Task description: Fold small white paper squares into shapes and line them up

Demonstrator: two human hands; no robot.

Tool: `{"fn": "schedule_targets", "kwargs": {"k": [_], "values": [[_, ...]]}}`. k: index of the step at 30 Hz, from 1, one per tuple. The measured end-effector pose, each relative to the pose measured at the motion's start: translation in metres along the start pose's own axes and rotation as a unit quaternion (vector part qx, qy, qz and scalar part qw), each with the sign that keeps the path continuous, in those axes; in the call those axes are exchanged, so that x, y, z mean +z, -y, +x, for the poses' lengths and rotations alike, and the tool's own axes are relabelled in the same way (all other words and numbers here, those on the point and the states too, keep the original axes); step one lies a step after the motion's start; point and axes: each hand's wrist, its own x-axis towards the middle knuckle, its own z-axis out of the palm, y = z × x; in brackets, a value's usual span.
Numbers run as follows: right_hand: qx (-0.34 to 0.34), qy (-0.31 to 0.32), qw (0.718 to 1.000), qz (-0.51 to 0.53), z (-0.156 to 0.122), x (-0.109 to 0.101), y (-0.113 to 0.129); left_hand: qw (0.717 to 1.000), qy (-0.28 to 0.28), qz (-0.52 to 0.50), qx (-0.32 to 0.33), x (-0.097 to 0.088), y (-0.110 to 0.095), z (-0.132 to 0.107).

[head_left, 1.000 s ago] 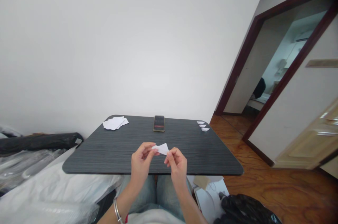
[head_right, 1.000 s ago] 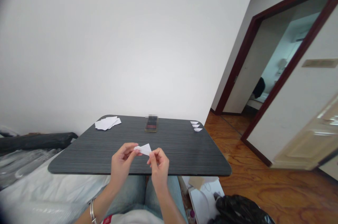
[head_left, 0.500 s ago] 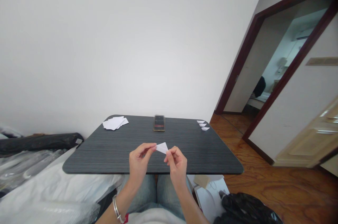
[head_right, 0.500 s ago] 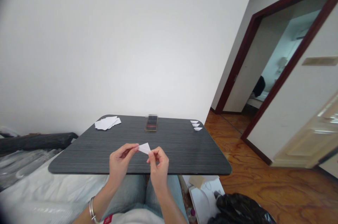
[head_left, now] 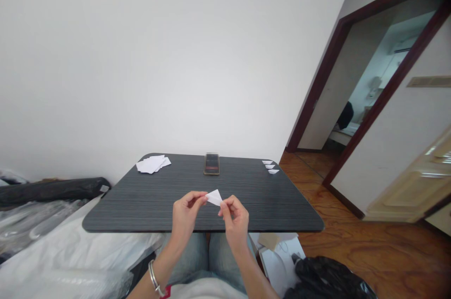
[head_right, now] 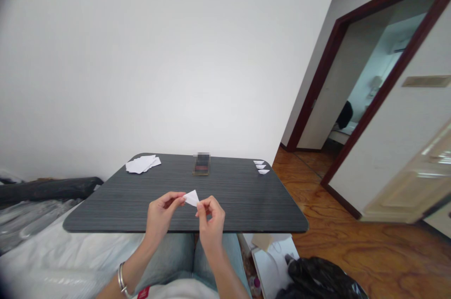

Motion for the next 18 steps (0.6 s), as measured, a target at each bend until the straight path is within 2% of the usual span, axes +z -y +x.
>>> {"fn": "schedule_targets", "kwargs": {"k": [9, 18], "values": [[-0.007, -0.005, 0.999, -0.031, 0.001, -0.001, 0.000, 0.998, 0.062, -0.003, -0.011, -0.002, -0.007, 0.004], [-0.001, -0.008, 0.999, -0.038, 0.001, 0.000, -0.004, 0.992, 0.117, 0.037, 0.018, -0.005, 0.005, 0.004]]}}
